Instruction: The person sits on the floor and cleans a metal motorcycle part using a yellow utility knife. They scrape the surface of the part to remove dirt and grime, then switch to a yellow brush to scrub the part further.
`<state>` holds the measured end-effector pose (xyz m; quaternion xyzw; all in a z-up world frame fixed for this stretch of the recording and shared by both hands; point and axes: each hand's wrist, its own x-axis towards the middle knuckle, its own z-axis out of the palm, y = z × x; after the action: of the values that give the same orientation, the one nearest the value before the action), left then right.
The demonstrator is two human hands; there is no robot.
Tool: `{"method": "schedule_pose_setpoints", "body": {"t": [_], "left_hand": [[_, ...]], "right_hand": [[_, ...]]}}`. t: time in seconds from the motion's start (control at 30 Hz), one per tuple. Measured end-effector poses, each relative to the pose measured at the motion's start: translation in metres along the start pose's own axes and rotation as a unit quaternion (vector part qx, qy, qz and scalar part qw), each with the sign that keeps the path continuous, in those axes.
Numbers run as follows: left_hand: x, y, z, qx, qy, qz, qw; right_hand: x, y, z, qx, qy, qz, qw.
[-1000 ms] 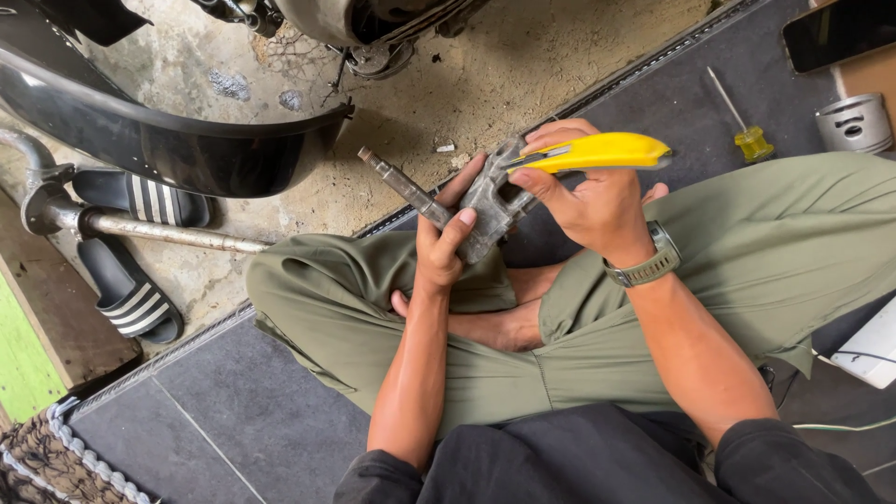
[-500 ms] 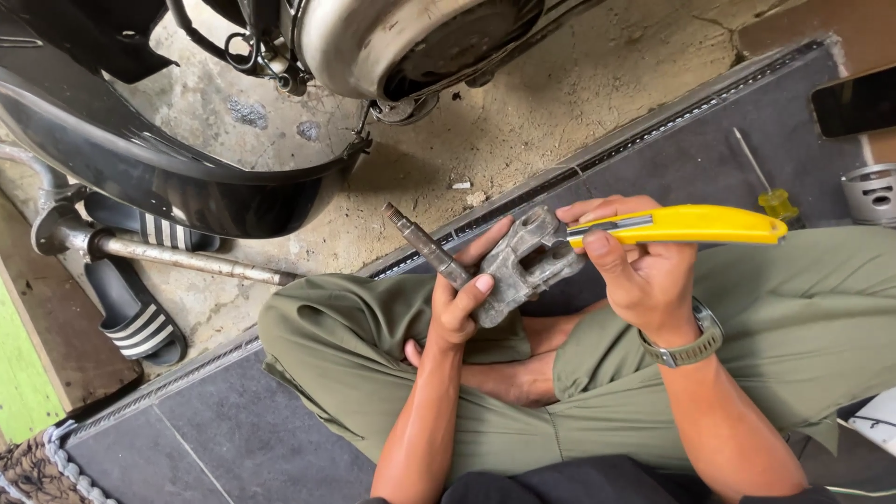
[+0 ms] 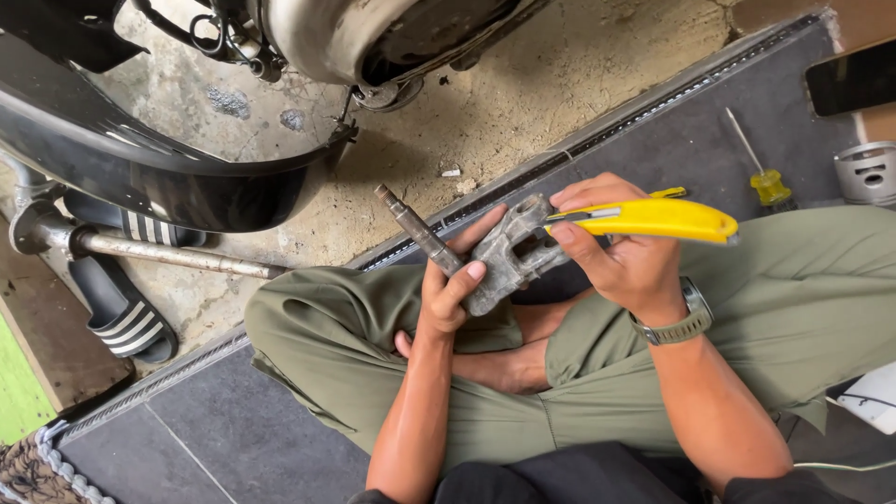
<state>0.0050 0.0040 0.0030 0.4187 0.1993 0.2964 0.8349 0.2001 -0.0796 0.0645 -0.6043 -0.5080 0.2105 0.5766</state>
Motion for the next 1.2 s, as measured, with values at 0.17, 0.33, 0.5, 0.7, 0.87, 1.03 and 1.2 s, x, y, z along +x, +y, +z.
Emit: {"method": "schedule_pose_setpoints", "body": {"t": [0.17, 0.33, 0.5, 0.7, 0.87, 1.03, 1.2], "left_hand": [[-0.008, 0.012, 0.021, -0.059, -0.001, -0.01, 0.998], [-0.01, 0.005, 0.016, -0.14, 0.002, -0.024, 0.99], [-0.008, -0.009, 0.007, -0.179, -0.009, -0.024, 0.983], [-0.003, 0.008, 0.018, -0.096, 0.03, -0.007, 0.995], [0.002, -0.015, 0.003, -0.176, 0.06, -0.008, 0.983], [0.005, -0.021, -0.003, -0.189, 0.073, 0.01, 0.979], [0.007, -0.017, 0.0, -0.2, 0.098, 0.025, 0.975]], "right_hand": [[-0.001, -0.005, -0.005, 0.034, 0.012, 0.006, 0.999], [-0.007, -0.011, -0.006, 0.074, 0.01, 0.02, 0.997], [-0.019, -0.008, -0.002, 0.108, 0.034, 0.026, 0.993], [-0.011, -0.004, -0.001, 0.071, 0.032, 0.004, 0.997], [-0.01, -0.001, -0.001, 0.04, 0.016, -0.027, 0.999], [-0.006, -0.006, 0.004, 0.017, -0.016, -0.033, 0.999], [-0.004, -0.011, 0.011, -0.012, -0.032, -0.054, 0.998]]}}
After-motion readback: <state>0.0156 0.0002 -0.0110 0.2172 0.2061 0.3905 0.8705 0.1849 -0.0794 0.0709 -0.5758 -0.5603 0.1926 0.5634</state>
